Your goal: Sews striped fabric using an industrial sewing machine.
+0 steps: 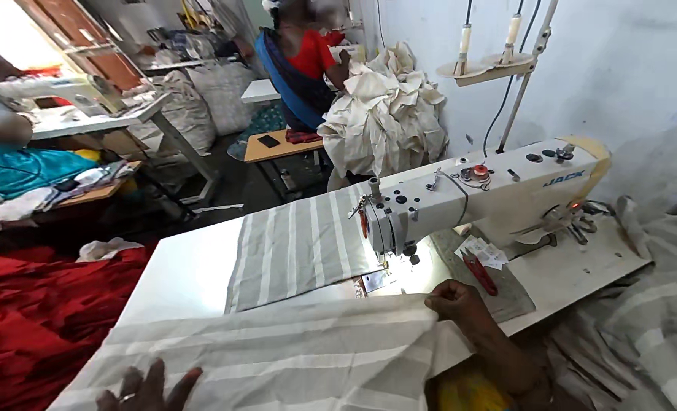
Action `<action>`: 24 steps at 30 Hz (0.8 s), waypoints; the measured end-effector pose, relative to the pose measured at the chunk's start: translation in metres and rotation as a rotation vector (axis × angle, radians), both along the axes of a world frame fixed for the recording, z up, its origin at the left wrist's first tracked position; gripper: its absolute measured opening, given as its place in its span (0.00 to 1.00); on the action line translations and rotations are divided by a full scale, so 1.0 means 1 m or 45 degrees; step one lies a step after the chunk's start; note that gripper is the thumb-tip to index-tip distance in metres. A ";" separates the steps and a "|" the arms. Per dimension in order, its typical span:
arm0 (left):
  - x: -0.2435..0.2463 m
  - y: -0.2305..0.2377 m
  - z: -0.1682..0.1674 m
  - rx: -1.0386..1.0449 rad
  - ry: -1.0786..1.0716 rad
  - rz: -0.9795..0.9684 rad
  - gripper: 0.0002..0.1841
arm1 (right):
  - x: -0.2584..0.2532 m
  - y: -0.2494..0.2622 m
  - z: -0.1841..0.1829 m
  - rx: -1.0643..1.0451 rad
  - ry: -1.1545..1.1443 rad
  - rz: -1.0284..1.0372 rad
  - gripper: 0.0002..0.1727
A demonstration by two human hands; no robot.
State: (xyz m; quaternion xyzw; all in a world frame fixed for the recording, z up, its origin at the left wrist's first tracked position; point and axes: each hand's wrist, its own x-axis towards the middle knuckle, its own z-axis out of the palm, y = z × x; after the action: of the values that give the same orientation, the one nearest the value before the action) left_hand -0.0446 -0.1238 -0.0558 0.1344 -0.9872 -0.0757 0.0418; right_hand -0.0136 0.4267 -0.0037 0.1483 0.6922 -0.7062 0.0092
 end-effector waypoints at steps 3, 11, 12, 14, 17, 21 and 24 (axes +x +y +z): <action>-0.002 0.082 0.041 -0.040 0.397 -0.353 0.46 | 0.002 -0.027 0.011 -0.415 0.098 -0.250 0.04; 0.082 0.324 -0.007 0.212 0.580 -1.028 0.21 | 0.010 -0.044 0.024 0.051 0.607 -0.210 0.02; 0.076 0.327 0.011 0.387 0.625 -0.936 0.29 | 0.017 -0.044 0.028 0.089 0.684 -0.172 0.03; 0.062 0.327 0.053 0.794 0.651 -0.870 0.43 | 0.034 -0.045 0.042 0.087 0.808 -0.058 0.05; 0.042 0.323 0.102 1.180 0.597 -1.082 0.27 | 0.050 -0.051 0.057 0.087 0.974 0.069 0.07; 0.042 0.328 0.123 1.507 0.456 -1.214 0.10 | 0.051 -0.054 0.053 0.475 1.217 -0.181 0.03; 0.053 0.329 0.126 1.517 0.503 -1.178 0.09 | 0.052 -0.055 0.046 0.913 1.359 -0.320 0.05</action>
State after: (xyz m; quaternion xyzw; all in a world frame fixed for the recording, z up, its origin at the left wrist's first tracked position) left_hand 0.0085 0.2050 0.0699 -0.3072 -0.7101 -0.6254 0.1019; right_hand 0.0385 0.3719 0.0427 -0.1490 0.7715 -0.4040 -0.4684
